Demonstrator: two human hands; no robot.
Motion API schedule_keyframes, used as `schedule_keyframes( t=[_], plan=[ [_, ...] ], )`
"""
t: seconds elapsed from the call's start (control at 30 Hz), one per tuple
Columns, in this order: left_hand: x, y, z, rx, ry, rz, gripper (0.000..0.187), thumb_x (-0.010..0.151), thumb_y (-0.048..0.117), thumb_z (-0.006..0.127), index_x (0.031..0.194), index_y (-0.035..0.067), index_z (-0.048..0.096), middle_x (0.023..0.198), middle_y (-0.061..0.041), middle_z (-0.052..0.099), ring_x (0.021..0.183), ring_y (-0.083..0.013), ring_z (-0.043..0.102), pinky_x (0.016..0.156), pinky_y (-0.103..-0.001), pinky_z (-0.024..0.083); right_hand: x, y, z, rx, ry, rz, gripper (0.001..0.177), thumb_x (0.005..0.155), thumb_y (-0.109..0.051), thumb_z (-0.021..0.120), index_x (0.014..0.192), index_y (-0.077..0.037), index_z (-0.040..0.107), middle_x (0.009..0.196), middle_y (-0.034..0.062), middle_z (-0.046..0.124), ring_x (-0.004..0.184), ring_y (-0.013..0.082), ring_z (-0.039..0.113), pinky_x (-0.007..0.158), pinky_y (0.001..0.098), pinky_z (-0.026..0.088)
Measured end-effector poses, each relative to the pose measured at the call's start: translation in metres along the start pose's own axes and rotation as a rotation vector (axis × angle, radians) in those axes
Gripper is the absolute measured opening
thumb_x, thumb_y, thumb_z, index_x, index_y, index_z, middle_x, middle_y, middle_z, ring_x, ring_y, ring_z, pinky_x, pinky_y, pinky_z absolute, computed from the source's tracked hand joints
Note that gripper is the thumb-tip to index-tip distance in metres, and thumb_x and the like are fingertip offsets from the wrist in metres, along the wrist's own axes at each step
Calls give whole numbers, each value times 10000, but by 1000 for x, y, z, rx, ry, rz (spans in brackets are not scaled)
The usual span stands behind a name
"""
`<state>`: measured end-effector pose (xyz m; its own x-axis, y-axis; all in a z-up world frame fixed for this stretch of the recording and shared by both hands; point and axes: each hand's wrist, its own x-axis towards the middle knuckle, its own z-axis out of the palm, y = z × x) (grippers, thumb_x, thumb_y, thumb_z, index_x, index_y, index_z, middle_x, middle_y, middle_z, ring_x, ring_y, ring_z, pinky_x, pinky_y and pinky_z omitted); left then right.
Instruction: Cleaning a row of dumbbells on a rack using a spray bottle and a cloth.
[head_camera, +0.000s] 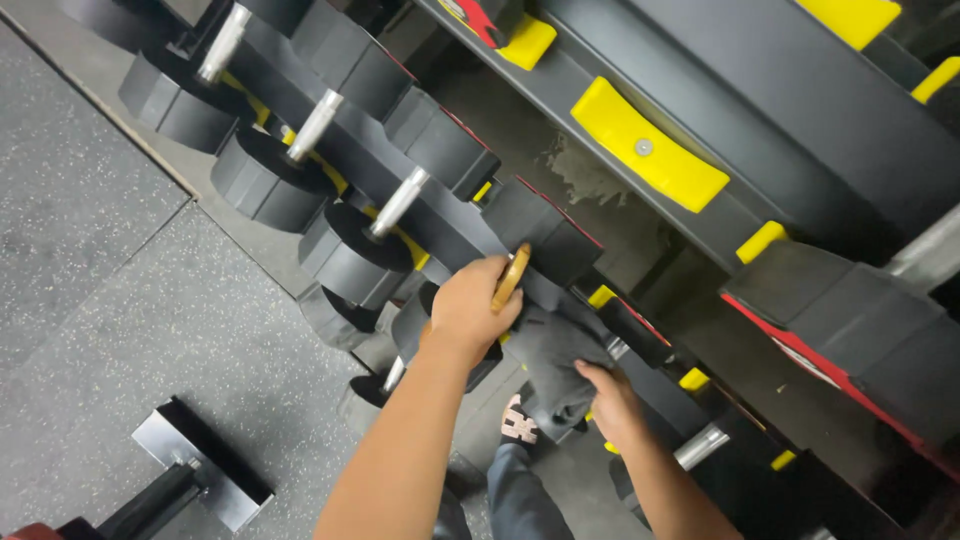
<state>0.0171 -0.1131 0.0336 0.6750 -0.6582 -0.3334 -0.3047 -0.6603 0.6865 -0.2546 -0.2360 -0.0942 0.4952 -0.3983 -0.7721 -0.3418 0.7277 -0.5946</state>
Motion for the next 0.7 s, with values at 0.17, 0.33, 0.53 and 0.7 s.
schedule_keyframes(
  t=[0.17,0.33,0.53,0.7],
  plan=[
    [25,11,32,109,-80,-192,320,843,350,686,1067,121,696,1086,-140,723,1038,-366,679,866,-494,541,10,12,-50,11,42,-181,348,859,-116,715,1175,29,693,1163,113,726,1090,203,666,970,321,489],
    [25,23,46,-3,-57,-391,349,849,331,656,1146,151,685,1071,-164,732,1013,-386,689,852,-494,553,-15,-40,-30,-214,150,-188,340,889,-162,672,1185,3,690,1173,99,725,1090,192,663,974,314,484],
    [11,14,65,-61,-7,-372,392,817,338,673,1146,124,670,1037,-187,725,987,-402,686,847,-501,541,3,-47,-34,-162,106,-280,339,901,-158,666,1186,25,686,1189,110,727,1100,207,668,988,328,487],
    [-1,29,77,-107,-10,-375,451,880,409,707,1210,109,641,1138,-187,704,1053,-395,668,891,-494,530,21,-35,-50,-34,84,-330,332,915,-108,691,1221,17,660,1193,103,699,1094,199,653,969,327,487]
  ],
)
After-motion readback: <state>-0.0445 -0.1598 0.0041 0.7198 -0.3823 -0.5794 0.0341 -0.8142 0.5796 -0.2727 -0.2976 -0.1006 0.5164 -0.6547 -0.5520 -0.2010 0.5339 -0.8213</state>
